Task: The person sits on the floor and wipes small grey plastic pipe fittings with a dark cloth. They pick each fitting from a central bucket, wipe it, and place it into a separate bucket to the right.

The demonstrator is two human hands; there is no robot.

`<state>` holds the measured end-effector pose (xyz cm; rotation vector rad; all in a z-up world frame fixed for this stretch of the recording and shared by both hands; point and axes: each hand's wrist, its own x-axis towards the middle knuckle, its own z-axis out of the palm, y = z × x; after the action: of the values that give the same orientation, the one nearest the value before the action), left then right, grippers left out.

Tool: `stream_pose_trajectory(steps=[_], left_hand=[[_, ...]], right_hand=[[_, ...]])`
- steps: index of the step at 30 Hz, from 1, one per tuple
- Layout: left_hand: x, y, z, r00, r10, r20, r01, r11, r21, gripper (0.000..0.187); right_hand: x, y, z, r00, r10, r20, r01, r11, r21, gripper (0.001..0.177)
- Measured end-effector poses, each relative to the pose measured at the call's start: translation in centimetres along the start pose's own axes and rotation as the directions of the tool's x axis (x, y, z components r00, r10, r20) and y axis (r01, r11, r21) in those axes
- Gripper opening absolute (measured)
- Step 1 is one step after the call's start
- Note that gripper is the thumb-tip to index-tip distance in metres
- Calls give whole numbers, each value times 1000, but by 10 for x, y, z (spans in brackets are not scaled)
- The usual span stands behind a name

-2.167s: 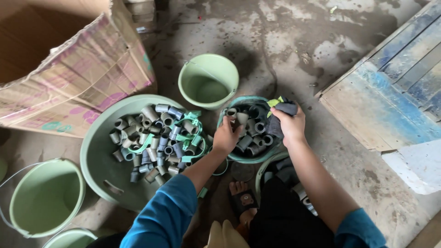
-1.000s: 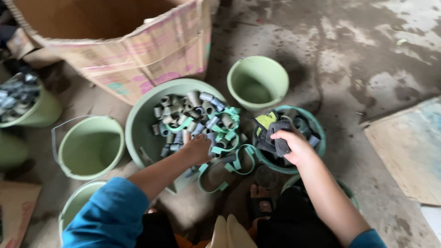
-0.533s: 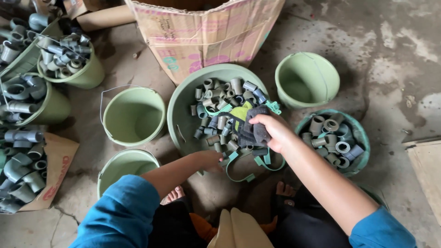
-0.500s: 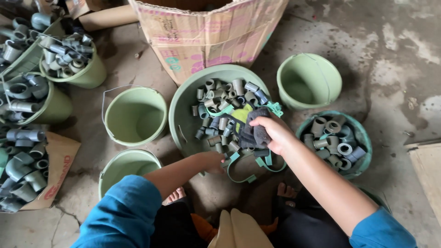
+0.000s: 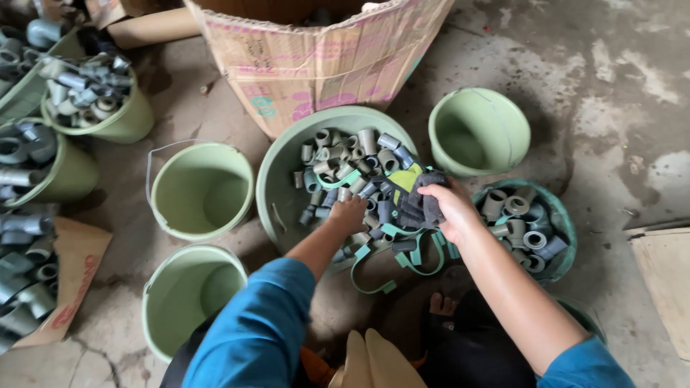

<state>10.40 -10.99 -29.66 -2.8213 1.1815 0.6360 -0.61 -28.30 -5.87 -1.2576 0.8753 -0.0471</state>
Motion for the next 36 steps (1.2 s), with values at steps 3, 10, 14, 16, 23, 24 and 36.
stream_pose_trajectory(steps=[3,10,14,16,23,24,36], left_hand=[[35,22,50,997,-1,-73,5,998,65,100],[43,45,64,944,-140,-299,88,980,-179,73],[52,37,79,918,-140,-372,95,986,-137,72],[50,38,79,923,-138,-360,95,986,-134,74],[42,13,36,901,-96,-424,20,983,-181,53],[47,2,36,864,-82,-497,-53,967,-250,24],[-10,27,49,984,-173,-47,161,967,-197,85]], right_hand=[[-1,-7,-4,999,33,-11,-32,998,58,40],[21,1,-27,990,136,-46,-133,989,70,43],[30,12,-33,985,166,-46,-163,984,70,42],[27,14,-35,984,167,-52,-163,983,79,44],[3,4,-37,997,69,-26,-67,995,72,43],[-2,1,-35,999,34,-27,-32,997,71,44],[-42,-22,-36,996,-79,-30,82,992,94,35]])
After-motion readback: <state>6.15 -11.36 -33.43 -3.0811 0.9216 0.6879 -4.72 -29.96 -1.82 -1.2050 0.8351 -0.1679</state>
